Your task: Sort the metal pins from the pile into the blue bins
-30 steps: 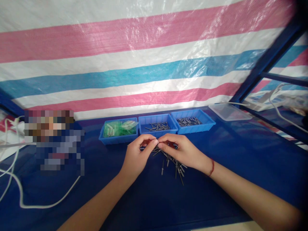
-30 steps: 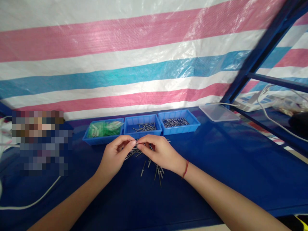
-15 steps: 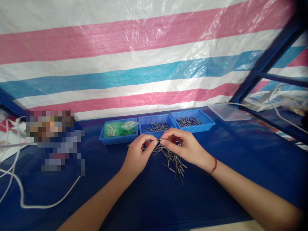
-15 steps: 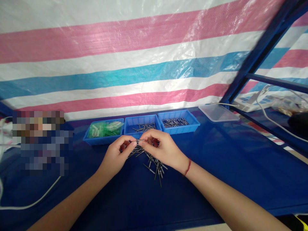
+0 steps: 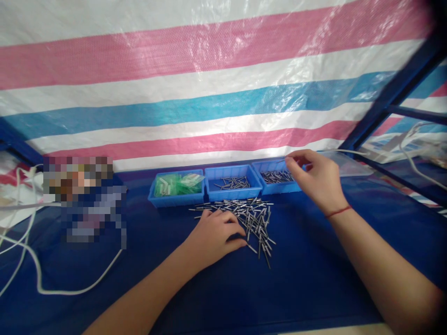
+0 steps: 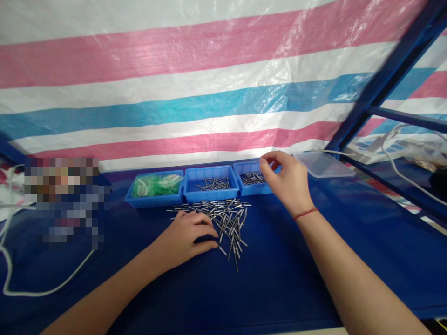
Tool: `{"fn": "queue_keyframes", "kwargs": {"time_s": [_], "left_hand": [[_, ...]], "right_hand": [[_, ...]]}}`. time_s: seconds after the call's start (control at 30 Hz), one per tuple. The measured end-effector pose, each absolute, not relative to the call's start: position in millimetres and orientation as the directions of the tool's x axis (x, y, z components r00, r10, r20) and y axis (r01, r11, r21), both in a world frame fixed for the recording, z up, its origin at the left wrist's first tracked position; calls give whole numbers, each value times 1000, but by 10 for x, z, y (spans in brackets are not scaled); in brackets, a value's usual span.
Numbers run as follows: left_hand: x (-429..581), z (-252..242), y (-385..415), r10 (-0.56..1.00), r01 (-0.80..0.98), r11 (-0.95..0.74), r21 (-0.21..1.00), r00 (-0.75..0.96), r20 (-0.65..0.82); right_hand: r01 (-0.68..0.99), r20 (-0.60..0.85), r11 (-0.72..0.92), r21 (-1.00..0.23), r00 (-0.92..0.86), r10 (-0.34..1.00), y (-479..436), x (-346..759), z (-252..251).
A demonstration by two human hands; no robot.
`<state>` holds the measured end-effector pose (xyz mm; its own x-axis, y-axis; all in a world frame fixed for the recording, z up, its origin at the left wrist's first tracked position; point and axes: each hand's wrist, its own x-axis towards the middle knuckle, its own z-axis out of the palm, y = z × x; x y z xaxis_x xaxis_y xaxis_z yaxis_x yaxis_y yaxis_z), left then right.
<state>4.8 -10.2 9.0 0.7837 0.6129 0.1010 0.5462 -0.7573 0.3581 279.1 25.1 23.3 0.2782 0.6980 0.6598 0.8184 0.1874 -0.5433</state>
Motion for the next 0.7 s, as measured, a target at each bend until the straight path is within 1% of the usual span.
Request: {"fn": "queue_keyframes", "kwargs": {"time_s": [0.07, 0.1, 0.17, 0.3, 0.37, 0.4, 0.47, 0.53, 0.57, 0.63, 0.7], "left_hand": [[41, 72, -85, 602, 542, -768, 342, 792, 97], [42, 64, -80, 599, 541, -774, 329, 795, 101], [48, 47, -80, 590, 542, -789, 291, 799, 112], [69, 19, -91, 569, 545, -817, 186, 814, 117], [70, 30, -84, 587, 568, -808, 157, 800, 128], [65, 44, -75, 605, 586, -795, 159, 784, 139], [46, 87, -49, 652, 622, -757, 199, 740, 167], [20, 132, -21, 698, 647, -714, 267, 687, 202], [7, 150, -9, 715, 649, -697, 304, 664, 221], [-12, 169, 4, 735, 634, -676, 376, 621, 274], [-17, 168, 0, 737, 590, -673, 446, 583, 342]], "right_hand": [[890, 693, 161, -426, 207, 690, 278, 2831, 203], [905, 704, 166, -391, 178, 688, 284, 2827, 188], [909, 710, 199, -366, 135, 691, 276, 2774, 168], [850, 694, 343, -401, 37, 719, 172, 2552, 195], [779, 648, 440, -447, -57, 760, 86, 2420, 233], [734, 605, 487, -473, -132, 786, 40, 2356, 252], [645, 485, 564, -516, -322, 813, -49, 2237, 279], [581, 373, 610, -538, -485, 791, -123, 2135, 282], [565, 338, 623, -541, -532, 777, -151, 2092, 275], [563, 312, 626, -539, -557, 770, -187, 2023, 250], [574, 315, 610, -547, -533, 785, -201, 1976, 224]]}}
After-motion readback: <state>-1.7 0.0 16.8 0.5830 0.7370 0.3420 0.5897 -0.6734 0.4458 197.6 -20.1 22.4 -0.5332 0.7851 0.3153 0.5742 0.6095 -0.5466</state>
